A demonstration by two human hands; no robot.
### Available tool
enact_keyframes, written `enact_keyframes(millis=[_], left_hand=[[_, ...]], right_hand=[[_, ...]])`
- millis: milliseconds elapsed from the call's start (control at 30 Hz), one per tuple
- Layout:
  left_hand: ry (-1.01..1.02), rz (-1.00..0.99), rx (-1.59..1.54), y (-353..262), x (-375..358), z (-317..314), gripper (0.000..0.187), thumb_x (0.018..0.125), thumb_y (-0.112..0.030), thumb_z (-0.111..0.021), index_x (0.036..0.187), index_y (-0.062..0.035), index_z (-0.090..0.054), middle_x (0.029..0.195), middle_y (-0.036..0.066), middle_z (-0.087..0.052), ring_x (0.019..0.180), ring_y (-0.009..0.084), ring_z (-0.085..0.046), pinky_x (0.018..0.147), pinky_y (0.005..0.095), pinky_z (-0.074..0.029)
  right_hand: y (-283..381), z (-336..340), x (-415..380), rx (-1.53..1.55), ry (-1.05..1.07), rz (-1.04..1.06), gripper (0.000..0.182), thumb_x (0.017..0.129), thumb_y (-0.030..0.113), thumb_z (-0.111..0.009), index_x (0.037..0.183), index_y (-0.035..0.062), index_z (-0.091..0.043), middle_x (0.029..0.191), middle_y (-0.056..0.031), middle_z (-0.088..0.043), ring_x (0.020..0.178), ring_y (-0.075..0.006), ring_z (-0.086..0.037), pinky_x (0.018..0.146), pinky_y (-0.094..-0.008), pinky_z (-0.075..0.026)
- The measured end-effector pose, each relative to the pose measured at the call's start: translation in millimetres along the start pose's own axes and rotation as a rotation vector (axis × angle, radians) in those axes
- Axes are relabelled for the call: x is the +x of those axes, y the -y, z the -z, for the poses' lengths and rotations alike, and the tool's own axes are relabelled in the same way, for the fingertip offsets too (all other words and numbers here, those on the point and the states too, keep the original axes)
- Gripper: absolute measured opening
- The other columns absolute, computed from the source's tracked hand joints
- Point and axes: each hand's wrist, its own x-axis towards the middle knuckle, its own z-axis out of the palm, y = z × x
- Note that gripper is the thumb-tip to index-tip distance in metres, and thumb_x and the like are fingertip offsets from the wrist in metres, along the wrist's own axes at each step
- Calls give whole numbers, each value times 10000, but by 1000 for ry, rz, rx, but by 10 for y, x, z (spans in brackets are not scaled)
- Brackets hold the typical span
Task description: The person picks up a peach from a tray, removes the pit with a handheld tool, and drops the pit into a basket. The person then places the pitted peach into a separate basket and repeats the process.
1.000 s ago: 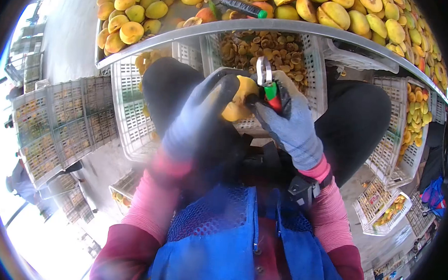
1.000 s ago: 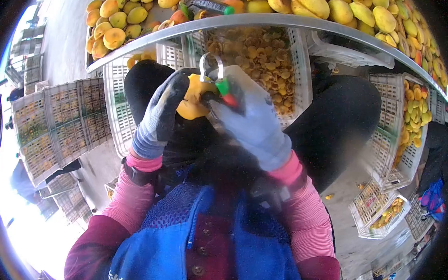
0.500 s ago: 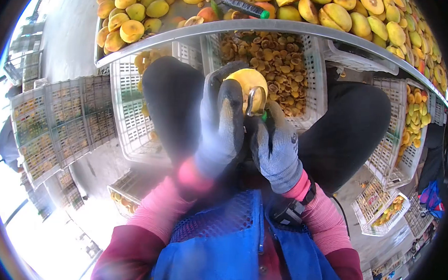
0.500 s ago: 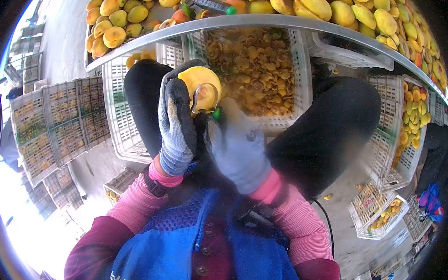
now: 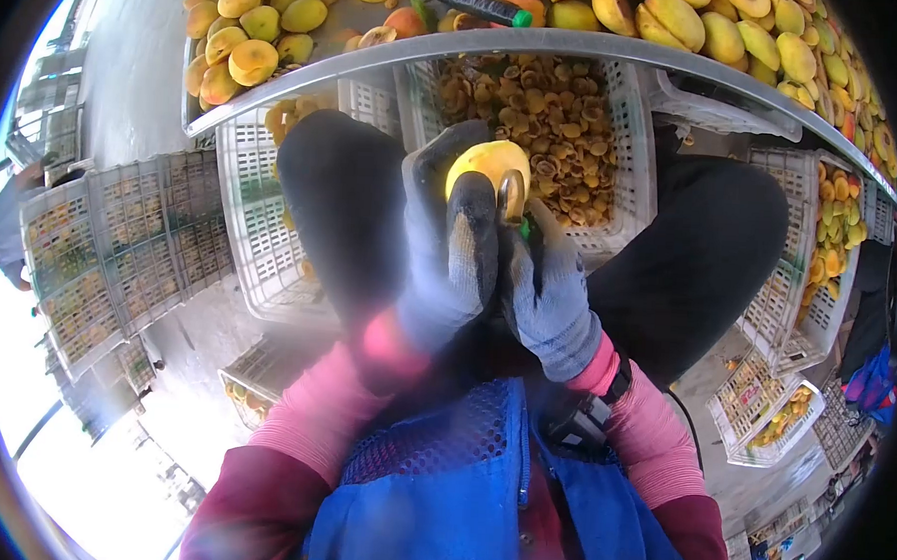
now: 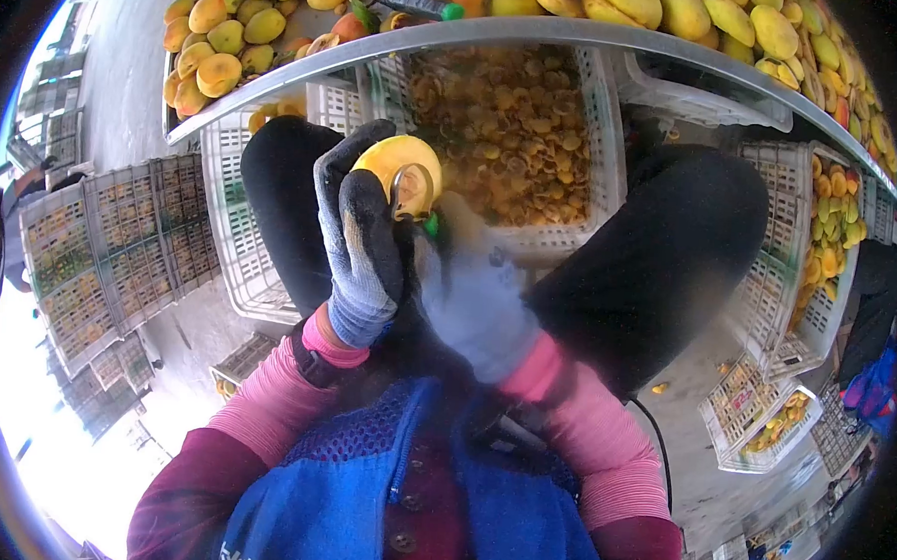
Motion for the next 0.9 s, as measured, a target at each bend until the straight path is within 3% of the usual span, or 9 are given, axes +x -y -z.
enact_keyframes(millis=[200,333,367,433,500,567,633,800,900], left_hand=[[-87,-50,80,65,-27,72,366,950,-235,-413,1199,29,-466,1148,143,-515,1046,220,-507,929,321,-391],[292,154,-273,78,108,233,348,930,-184,-453,1200,34,-474,1149,149,-523,1058,231,-510,935,320,-394],[439,179,-292,120,188,291,345,926,-172,-463,1201,36,-476,1149,150,-525,1061,234,-511,936,320,-395],[556,-67,-119,145,306,378,340,916,-146,-482,1201,38,-480,1150,153,-529,1067,239,-513,939,319,-396],[511,-428,150,130,316,406,355,866,-53,-515,1207,45,-492,1181,177,-526,1082,287,-524,949,349,-408],[458,-543,345,241,290,347,386,819,11,-534,1203,46,-507,1197,193,-521,1086,320,-527,951,371,-418],[286,-632,350,249,311,234,322,793,0,-552,1109,48,-509,968,154,-540,796,256,-526,703,317,-435],[195,-59,-204,102,149,31,207,902,-116,-494,1049,25,-532,759,57,-547,640,97,-484,551,233,-405],[263,173,-345,-14,216,59,215,922,-159,-501,1069,-7,-536,721,20,-549,603,59,-470,535,218,-396]], right_hand=[[-201,-56,-114,66,71,56,353,876,145,-536,1177,-28,-475,1024,-230,-560,904,-370,-569,747,-408,-460],[-171,96,-21,94,101,-124,316,875,169,-538,1133,-13,-521,937,-212,-598,860,-361,-589,721,-407,-469],[-62,195,101,135,272,-292,308,874,187,-539,1120,0,-536,890,-203,-611,847,-354,-597,711,-406,-472],[-110,121,54,19,250,-126,302,874,191,-542,1114,8,-533,886,-199,-612,836,-363,-598,705,-412,-471],[-161,29,-30,11,205,-98,296,876,193,-543,1109,11,-527,886,-191,-615,822,-364,-600,699,-417,-469],[-197,-60,-118,108,142,-203,291,879,192,-542,1105,9,-518,890,-180,-619,805,-357,-605,692,-420,-467],[-263,-148,-208,417,203,-420,273,897,191,-532,1106,16,-515,869,-129,-615,745,-275,-595,646,-365,-463],[-36,28,-139,1139,281,-823,220,939,188,-496,1103,44,-526,794,8,-543,656,-63,-482,552,-201,-392],[46,0,-78,1047,144,-821,225,948,164,-474,1138,47,-500,854,7,-520,731,-52,-471,618,-187,-390]])
